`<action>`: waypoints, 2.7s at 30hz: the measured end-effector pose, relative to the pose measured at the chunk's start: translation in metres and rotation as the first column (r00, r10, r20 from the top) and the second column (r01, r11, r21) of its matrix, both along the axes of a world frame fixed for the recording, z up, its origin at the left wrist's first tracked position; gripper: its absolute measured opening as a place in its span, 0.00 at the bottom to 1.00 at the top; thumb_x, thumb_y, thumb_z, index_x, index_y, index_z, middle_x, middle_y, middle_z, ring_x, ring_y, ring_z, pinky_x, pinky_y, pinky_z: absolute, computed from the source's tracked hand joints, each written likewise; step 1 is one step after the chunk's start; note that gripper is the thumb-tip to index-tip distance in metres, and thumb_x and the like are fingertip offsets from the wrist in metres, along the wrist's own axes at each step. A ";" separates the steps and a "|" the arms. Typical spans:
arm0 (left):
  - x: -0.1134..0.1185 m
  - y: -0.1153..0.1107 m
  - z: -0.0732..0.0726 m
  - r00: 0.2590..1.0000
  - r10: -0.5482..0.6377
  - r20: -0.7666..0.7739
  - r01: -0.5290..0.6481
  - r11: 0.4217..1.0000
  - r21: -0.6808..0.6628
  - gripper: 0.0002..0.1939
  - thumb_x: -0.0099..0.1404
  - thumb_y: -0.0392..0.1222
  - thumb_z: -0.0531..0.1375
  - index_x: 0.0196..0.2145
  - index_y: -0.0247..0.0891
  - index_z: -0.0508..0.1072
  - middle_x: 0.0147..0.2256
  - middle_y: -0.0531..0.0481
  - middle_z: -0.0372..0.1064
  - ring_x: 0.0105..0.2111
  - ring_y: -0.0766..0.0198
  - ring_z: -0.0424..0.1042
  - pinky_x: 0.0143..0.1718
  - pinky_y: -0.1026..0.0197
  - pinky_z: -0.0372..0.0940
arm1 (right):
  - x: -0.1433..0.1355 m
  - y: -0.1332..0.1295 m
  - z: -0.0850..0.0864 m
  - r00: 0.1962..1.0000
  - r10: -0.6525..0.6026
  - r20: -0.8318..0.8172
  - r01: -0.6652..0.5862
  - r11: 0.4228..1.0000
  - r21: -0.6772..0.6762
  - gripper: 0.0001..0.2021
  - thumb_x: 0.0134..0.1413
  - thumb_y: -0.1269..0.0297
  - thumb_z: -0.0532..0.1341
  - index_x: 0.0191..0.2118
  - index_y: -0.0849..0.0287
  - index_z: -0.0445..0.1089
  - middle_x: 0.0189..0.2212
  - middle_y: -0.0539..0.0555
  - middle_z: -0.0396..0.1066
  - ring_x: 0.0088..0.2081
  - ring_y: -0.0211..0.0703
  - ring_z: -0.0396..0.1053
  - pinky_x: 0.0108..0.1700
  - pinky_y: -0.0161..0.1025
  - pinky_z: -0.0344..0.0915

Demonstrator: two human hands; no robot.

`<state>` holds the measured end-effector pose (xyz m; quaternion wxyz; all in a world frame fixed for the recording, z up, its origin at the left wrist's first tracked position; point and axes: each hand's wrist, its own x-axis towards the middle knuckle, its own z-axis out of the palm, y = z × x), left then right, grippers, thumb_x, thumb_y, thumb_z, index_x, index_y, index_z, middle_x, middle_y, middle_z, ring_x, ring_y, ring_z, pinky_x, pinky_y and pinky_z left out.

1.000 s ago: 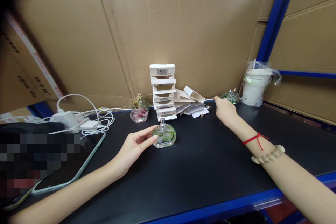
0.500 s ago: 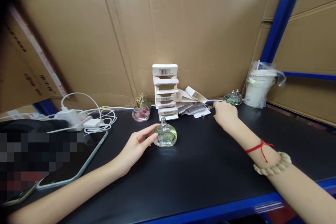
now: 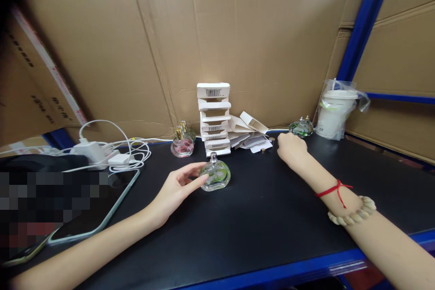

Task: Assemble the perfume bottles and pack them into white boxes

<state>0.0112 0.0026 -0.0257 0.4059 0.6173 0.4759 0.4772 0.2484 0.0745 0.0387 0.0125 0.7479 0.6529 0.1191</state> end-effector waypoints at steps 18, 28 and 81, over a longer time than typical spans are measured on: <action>0.000 -0.003 -0.008 0.945 -0.078 -0.318 0.158 0.959 0.237 0.22 0.67 0.42 0.46 0.58 0.42 0.58 0.51 0.46 0.63 0.50 0.60 0.62 0.52 0.57 0.56 | -0.039 -0.019 -0.017 0.252 0.783 -0.569 -0.326 0.622 0.712 0.12 0.49 0.59 0.59 0.36 0.61 0.71 0.30 0.54 0.72 0.20 0.33 0.65 0.17 0.31 0.60; 0.001 -0.004 -0.009 0.947 -0.097 -0.307 0.172 0.958 0.228 0.24 0.68 0.43 0.45 0.61 0.42 0.51 0.56 0.46 0.56 0.53 0.60 0.58 0.56 0.56 0.53 | -0.056 -0.030 -0.030 0.008 0.817 -0.577 -0.260 0.559 0.787 0.10 0.51 0.64 0.60 0.38 0.61 0.72 0.36 0.55 0.72 0.27 0.33 0.70 0.18 0.26 0.66; 0.002 0.000 -0.005 0.986 0.114 -0.124 -0.104 0.991 0.083 0.15 0.61 0.33 0.54 0.46 0.36 0.63 0.46 0.46 0.65 0.47 0.61 0.64 0.51 0.57 0.57 | -0.045 -0.016 -0.054 0.189 0.712 -0.676 -0.846 0.468 0.256 0.36 0.50 0.61 0.58 0.64 0.56 0.46 0.44 0.56 0.71 0.42 0.42 0.71 0.39 0.38 0.72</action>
